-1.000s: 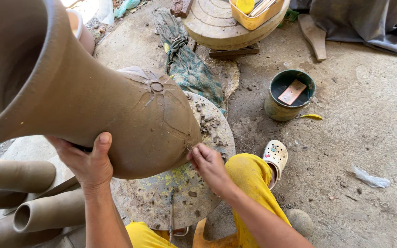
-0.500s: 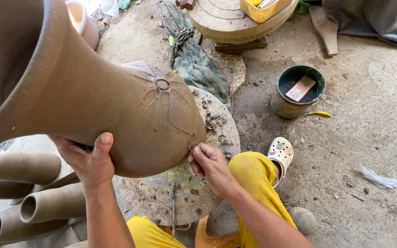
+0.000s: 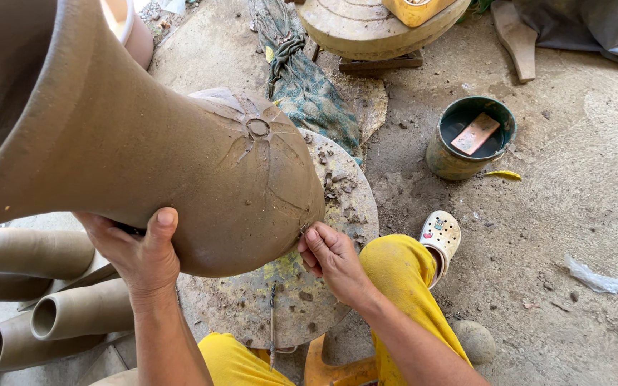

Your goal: The person carves decorative floral patterns into the surface of a clay vase using a wire loop tool, while holding the vase with one hand and rotating it on a turntable.

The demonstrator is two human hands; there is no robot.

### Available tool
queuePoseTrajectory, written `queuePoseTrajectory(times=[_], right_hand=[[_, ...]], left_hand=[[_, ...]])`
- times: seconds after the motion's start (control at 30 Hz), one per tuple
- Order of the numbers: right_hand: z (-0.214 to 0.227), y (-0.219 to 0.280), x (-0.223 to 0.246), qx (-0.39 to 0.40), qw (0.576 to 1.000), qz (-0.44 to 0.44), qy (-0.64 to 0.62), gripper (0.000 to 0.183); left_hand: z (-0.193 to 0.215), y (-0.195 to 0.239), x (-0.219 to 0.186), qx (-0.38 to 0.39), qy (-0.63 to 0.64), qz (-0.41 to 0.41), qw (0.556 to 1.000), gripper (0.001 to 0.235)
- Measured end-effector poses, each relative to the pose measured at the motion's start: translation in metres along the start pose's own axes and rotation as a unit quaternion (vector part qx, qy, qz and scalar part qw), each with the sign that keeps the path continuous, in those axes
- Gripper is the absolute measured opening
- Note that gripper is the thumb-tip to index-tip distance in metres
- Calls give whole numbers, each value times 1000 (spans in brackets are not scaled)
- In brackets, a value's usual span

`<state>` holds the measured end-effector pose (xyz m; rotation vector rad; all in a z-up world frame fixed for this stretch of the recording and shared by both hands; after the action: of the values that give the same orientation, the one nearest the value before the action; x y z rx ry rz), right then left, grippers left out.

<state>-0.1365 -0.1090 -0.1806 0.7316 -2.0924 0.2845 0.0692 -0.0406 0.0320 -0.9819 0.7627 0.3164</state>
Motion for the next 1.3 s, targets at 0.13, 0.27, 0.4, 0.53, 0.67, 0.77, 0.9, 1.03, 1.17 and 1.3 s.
queuePoseTrajectory(times=[0.13, 0.27, 0.4, 0.53, 0.67, 0.77, 0.9, 1.03, 1.17, 1.3], right_hand=[[1, 1, -3, -3, 999, -38, 14, 37], [2, -2, -6, -13, 995, -99, -8, 38], [-1, -4, -8, -3, 987, -145, -62, 39], [0, -3, -14, -7, 983, -166, -76, 40], [2, -5, -15, -17, 983, -167, -69, 40], [0, 0, -14, -31, 982, -188, -12, 40], [-1, 23, -24, -49, 967, -235, 85, 38], [13, 31, -27, -69, 985, -146, 65, 31], [19, 23, -15, -11, 996, -86, -11, 32], [9, 20, -12, -3, 997, -74, -2, 33]], left_hand=[[-2, -1, -1, 0, -7, 8, 1000, 130], [-2, -1, -8, -4, 14, 7, 1000, 129], [-2, -2, -19, -11, 58, 15, 998, 125], [-4, -2, -28, -15, 79, 14, 997, 124], [-4, -1, -27, -22, 90, 21, 995, 124], [-5, -1, -26, -26, 112, 19, 993, 122], [-12, -3, -32, -2, 135, -6, 991, 114], [-2, 5, -32, -11, 118, 0, 993, 116], [-9, -4, -30, -10, 123, 8, 992, 119], [-6, 0, -20, 3, 122, 5, 993, 119]])
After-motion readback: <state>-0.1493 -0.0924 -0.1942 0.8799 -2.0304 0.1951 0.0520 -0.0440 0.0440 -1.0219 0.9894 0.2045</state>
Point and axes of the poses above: each hand's wrist, its own y-axis away from the middle knuckle, its own z-axis out of the back of the hand, x = y × z, the point moved 8 cm from there along -y, towards the middle knuckle, and after that the axes turned 5 degrees about -x, right-handed, at the moved point
